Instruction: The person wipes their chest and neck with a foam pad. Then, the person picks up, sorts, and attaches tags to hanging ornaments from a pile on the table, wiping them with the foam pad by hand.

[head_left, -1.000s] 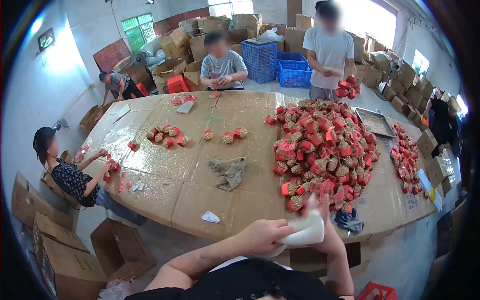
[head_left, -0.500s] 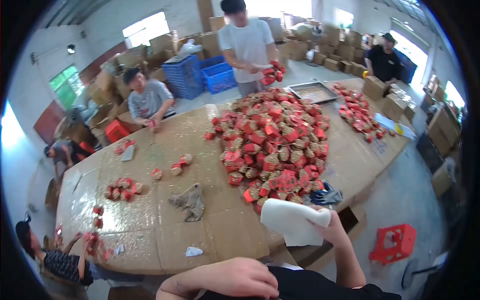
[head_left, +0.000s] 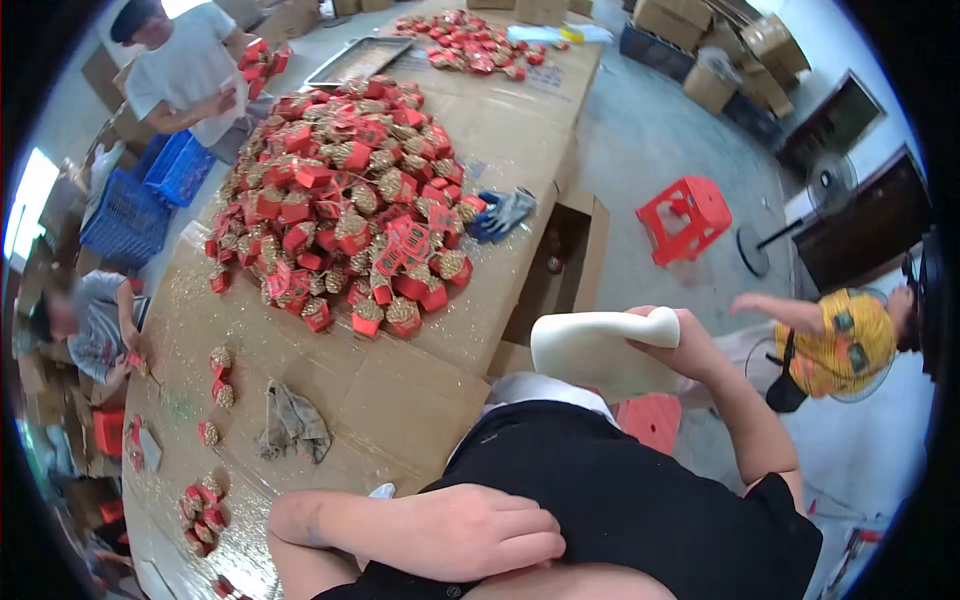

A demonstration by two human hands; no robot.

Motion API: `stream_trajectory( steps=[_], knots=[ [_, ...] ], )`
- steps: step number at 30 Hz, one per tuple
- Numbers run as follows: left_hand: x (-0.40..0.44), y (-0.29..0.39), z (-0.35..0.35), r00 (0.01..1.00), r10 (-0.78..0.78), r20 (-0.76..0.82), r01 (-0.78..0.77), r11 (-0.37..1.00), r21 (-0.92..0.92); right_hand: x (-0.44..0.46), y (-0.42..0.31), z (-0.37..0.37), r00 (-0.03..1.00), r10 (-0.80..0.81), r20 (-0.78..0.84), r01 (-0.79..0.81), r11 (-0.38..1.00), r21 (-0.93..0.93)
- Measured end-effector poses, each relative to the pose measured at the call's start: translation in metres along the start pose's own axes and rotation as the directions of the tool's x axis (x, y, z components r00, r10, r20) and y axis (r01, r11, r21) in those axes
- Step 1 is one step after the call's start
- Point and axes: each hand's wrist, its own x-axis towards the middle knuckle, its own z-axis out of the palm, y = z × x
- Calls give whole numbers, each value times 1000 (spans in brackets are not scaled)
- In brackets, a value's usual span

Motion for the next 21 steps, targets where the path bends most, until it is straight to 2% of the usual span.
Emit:
stream_trajectory(
  steps=[2,4,6,7,8,10,11,12,13,14,15,16,17,18,20,21],
  knots=[
    [-5,10,-8,980,-44,-193,-22,945,-328,-14,8,0,995,75,59,-75,997,10],
    [-4,13,-13,978,-105,-181,17,904,-428,-24,21,3,993,80,90,-79,997,-20],
    [4,11,-7,997,6,73,5,989,-151,-31,32,5,990,67,123,-59,996,-69],
    [-1,8,-8,998,16,57,-13,999,-48,-31,35,7,986,98,135,-98,995,-6],
    [-5,6,-12,998,13,66,-7,996,-86,-32,33,10,986,129,108,-135,989,53],
    [-13,0,-27,995,-96,-26,95,995,-30,-31,37,14,983,158,95,-170,976,139],
    [-23,-6,-31,994,-93,-53,93,996,-19,-30,43,17,985,170,8,-169,970,173],
    [-51,-23,-38,982,-168,-89,156,979,-129,-30,54,21,977,205,-58,-188,959,213],
    [-70,-30,-29,927,-264,-266,226,960,-168,-29,62,23,973,221,-63,-196,943,269],
    [-75,-29,-19,763,-434,-480,357,901,-247,-27,66,24,971,232,-54,-209,939,272],
    [-87,-37,-14,619,-551,-560,431,834,-344,-24,68,25,975,190,-119,-152,950,271],
    [-93,-53,-2,611,-557,-563,435,830,-348,-18,68,24,973,140,-183,-88,961,263],
    [-88,-71,5,447,-613,-651,484,778,-400,-7,66,24,979,98,-177,-60,977,207],
    [-79,-86,9,262,-645,-718,517,722,-459,10,62,25,985,-9,-173,24,996,85],
    [-35,-122,9,324,-593,-737,593,734,-330,54,45,24,976,-214,51,220,950,-221],
    [-8,-140,7,367,-552,-749,650,728,-218,79,40,28,931,-341,134,360,916,-176]
  ],
)
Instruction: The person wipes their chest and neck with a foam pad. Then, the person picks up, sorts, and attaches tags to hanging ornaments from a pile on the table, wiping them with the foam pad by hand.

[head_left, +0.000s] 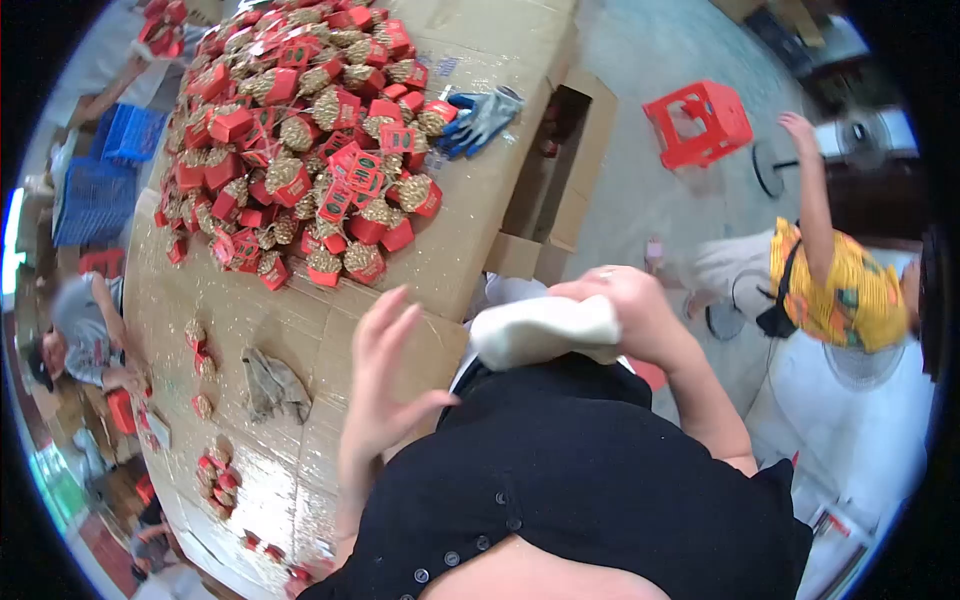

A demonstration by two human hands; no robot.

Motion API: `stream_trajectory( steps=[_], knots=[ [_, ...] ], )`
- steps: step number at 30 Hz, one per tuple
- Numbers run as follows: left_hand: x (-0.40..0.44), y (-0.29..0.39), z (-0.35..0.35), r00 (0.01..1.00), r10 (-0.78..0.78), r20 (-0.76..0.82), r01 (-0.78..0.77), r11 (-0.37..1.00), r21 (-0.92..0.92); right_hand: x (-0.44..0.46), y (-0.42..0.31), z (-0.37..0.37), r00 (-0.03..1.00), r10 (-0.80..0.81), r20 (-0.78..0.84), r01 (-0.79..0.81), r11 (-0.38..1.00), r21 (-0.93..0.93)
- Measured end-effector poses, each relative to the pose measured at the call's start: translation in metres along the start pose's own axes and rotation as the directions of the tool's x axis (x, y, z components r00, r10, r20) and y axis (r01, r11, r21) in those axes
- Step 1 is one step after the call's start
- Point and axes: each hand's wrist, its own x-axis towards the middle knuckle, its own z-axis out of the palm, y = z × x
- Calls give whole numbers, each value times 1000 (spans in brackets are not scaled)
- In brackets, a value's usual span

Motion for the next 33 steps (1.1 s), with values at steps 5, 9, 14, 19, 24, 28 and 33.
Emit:
stream_trajectory(
  steps=[5,9,14,19,24,28,33],
  knots=[
    [61,-24,54,995,30,98,-52,971,234,96,22,-10,927,-338,164,201,816,543],
    [95,-13,74,937,-299,-181,230,917,-326,118,43,7,929,-204,310,-135,593,794],
    [141,-51,75,941,-331,69,319,804,-502,130,104,17,905,34,423,-335,669,664],
    [189,-158,-14,691,-229,-685,310,951,-5,137,171,-28,933,315,173,-344,646,681],
    [243,-250,-85,463,-13,-886,827,365,427,124,194,-69,864,484,139,-425,552,717],
    [236,-274,-76,304,-273,-913,685,728,10,103,217,-75,856,499,135,-454,600,659],
    [187,-276,-109,376,-538,-754,757,648,-85,109,226,-77,781,599,175,-506,443,740]
  ],
)
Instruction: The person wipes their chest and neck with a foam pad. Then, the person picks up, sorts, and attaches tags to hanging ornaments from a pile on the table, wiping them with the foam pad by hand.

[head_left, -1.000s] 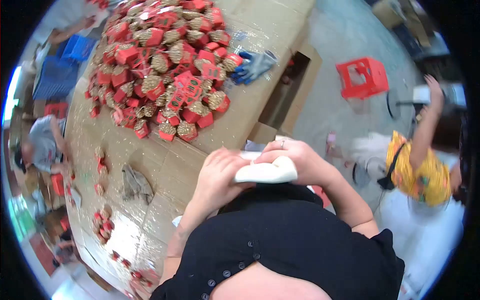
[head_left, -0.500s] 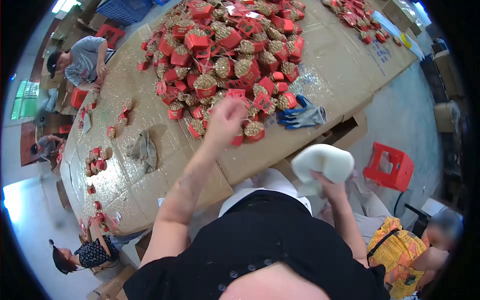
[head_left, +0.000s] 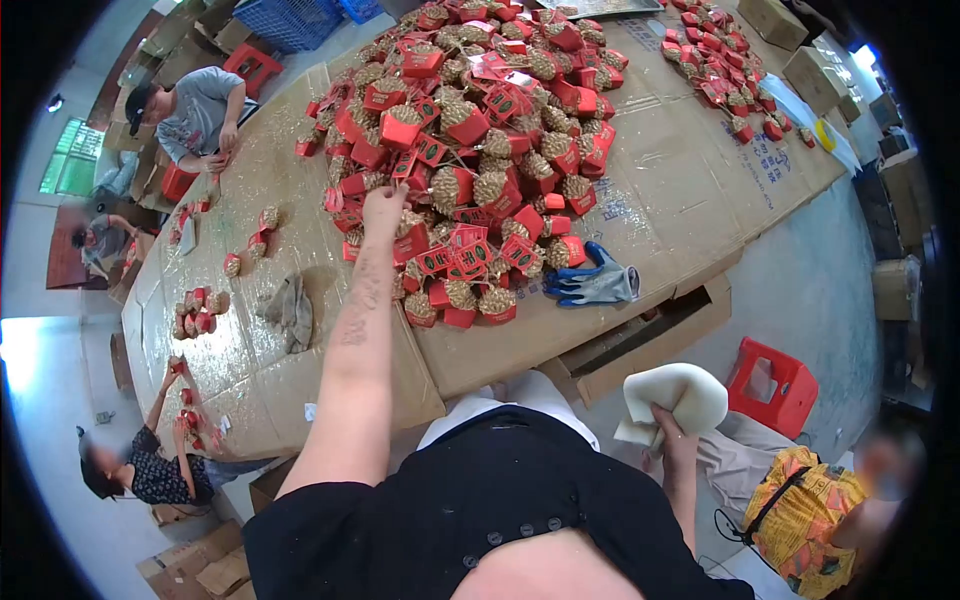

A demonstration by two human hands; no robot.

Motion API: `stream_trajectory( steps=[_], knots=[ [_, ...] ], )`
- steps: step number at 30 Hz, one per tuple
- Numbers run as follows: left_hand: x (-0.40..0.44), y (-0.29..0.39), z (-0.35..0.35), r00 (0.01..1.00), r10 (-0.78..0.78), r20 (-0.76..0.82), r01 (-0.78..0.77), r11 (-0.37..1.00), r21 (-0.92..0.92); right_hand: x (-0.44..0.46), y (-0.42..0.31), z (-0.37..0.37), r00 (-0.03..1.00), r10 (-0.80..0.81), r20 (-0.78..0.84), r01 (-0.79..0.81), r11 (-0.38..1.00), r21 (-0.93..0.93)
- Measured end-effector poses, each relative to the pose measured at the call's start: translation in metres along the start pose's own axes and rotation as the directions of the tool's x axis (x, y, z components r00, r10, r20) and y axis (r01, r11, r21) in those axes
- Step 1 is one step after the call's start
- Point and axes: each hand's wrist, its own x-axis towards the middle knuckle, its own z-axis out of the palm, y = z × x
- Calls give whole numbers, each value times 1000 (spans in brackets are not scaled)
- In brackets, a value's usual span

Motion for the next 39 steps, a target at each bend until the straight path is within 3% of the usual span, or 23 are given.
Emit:
stream_trajectory(
  steps=[2,4,6,7,9,10,13,18,21,24,28,29,30,31,32,33,34,36,39],
  knots=[
    [-5,26,-35,998,-30,51,28,999,46,9,-4,0,1000,0,28,0,1000,13],
    [10,41,-65,982,186,-12,-185,981,58,18,-12,6,999,-6,50,4,1000,30],
    [5,86,-94,951,299,-85,-309,933,-183,21,-27,20,995,-87,53,87,996,-4],
    [6,103,-110,949,301,-96,-314,932,-183,21,-32,28,990,-136,46,136,991,-13],
    [14,129,-138,892,413,-185,-415,909,29,22,-38,39,986,-156,53,157,987,-17],
    [23,136,-147,886,421,-196,-424,905,29,22,-40,46,985,-165,50,166,986,-22],
    [34,163,-171,833,494,-249,-525,848,-77,10,-50,72,989,-137,56,137,991,12],
    [29,213,-226,787,503,-356,-604,744,-284,-12,-51,97,963,-262,59,264,964,-29],
    [28,219,-248,706,665,-243,-678,535,-504,-19,-47,108,947,-318,34,320,947,-43],
    [20,231,-266,637,678,-367,-745,419,-520,-27,-47,122,943,-329,38,331,943,-46],
    [0,254,-297,625,680,-383,-742,366,-561,-40,-55,150,942,-330,54,332,943,-26],
    [-10,255,-296,557,791,-254,-483,60,-874,-40,-56,155,943,-327,57,330,944,-33],
    [-20,257,-296,471,874,-115,-23,-119,-993,-39,-56,159,933,-350,87,353,935,-23],
    [-21,250,-289,598,779,-188,-406,93,-909,-37,-56,162,922,-369,117,373,928,-11],
    [-19,240,-280,665,680,-309,-666,354,-656,-35,-58,163,925,-359,124,364,931,-14],
    [4,209,-264,725,633,-272,-601,388,-699,-33,-59,164,921,-361,149,369,929,-33],
    [-8,183,-244,741,641,-200,-628,554,-547,-29,-60,164,916,-362,174,375,926,-50],
    [-27,113,-204,899,437,-31,-384,750,-538,-21,-62,163,921,-345,181,358,933,-42],
    [-58,7,-145,959,185,214,-62,875,-479,-5,-66,158,940,-293,172,301,953,-23]
  ],
)
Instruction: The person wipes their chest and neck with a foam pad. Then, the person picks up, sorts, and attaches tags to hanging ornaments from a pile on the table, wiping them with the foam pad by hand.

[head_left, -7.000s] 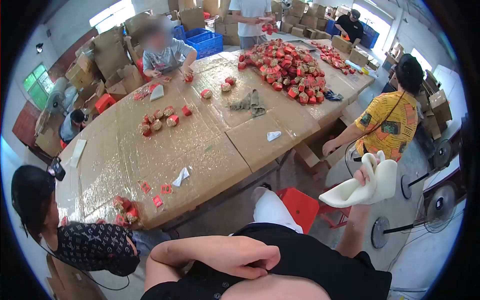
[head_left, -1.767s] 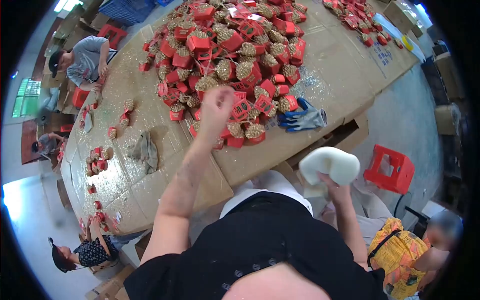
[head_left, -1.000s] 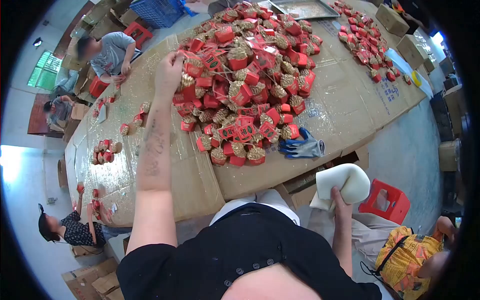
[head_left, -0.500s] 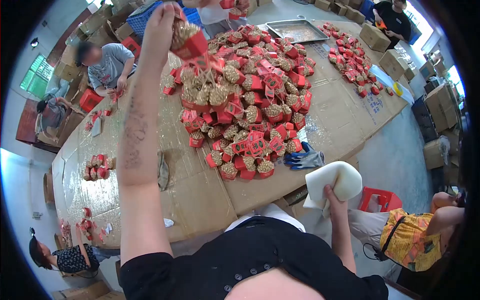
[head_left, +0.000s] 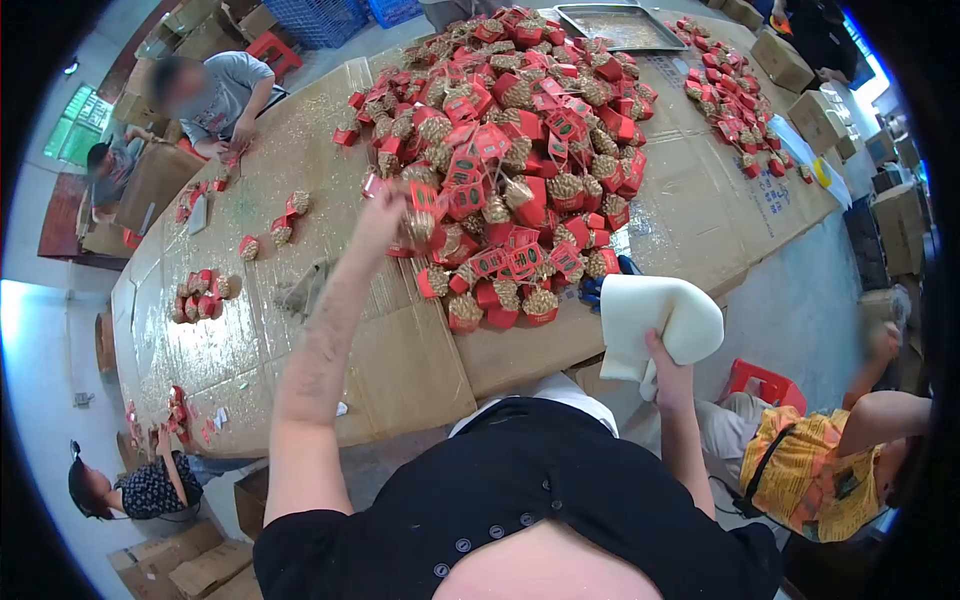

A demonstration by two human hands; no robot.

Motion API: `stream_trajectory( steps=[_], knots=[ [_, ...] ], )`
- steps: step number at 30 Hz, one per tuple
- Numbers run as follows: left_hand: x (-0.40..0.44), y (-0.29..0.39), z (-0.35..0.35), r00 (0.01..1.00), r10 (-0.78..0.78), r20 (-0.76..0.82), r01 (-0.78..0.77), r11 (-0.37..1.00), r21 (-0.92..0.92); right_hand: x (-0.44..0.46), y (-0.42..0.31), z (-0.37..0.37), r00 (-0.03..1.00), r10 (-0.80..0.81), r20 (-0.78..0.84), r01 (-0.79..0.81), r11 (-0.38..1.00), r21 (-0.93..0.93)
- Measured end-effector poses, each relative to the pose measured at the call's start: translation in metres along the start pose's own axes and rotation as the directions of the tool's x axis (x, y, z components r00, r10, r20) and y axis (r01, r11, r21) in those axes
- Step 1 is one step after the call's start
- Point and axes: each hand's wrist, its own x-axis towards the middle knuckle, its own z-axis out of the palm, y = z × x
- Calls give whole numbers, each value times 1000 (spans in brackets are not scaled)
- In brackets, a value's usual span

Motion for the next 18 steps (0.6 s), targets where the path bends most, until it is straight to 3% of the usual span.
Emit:
stream_trajectory(
  steps=[3,4,5,7,9,10,11,13,14,15,17,18],
  knots=[
    [-12,-100,8,941,-321,107,308,944,116,16,-3,-7,997,72,13,-72,996,50],
    [-16,-119,14,939,-329,101,318,941,115,19,-6,-11,995,94,28,-96,992,79],
    [-16,-135,25,992,-97,-87,119,944,309,24,-5,-14,995,96,35,-99,992,79],
    [-12,-120,50,961,177,-212,-42,853,520,32,-4,-20,994,110,16,-112,987,119],
    [-3,-59,77,886,386,-256,-176,793,583,36,-1,-22,993,121,14,-122,986,112],
    [15,-65,85,813,535,-231,-263,690,674,37,0,-22,991,134,8,-134,985,107],
    [22,-62,95,812,535,-231,-263,690,674,35,-3,-21,991,133,8,-133,985,107],
    [32,-56,117,939,241,-246,-125,904,408,32,-5,-16,989,131,68,-139,980,140],
    [30,-52,126,937,186,-294,-12,863,505,31,-6,-15,990,126,66,-135,981,141],
    [28,-54,128,937,191,-292,-19,863,505,30,-5,-14,990,121,79,-129,986,103],
    [27,-59,129,962,110,-248,-46,967,249,31,-2,-18,990,105,90,-112,991,71],
    [26,-51,124,953,145,-265,-111,984,140,31,0,-20,992,81,98,-88,994,70]
  ],
)
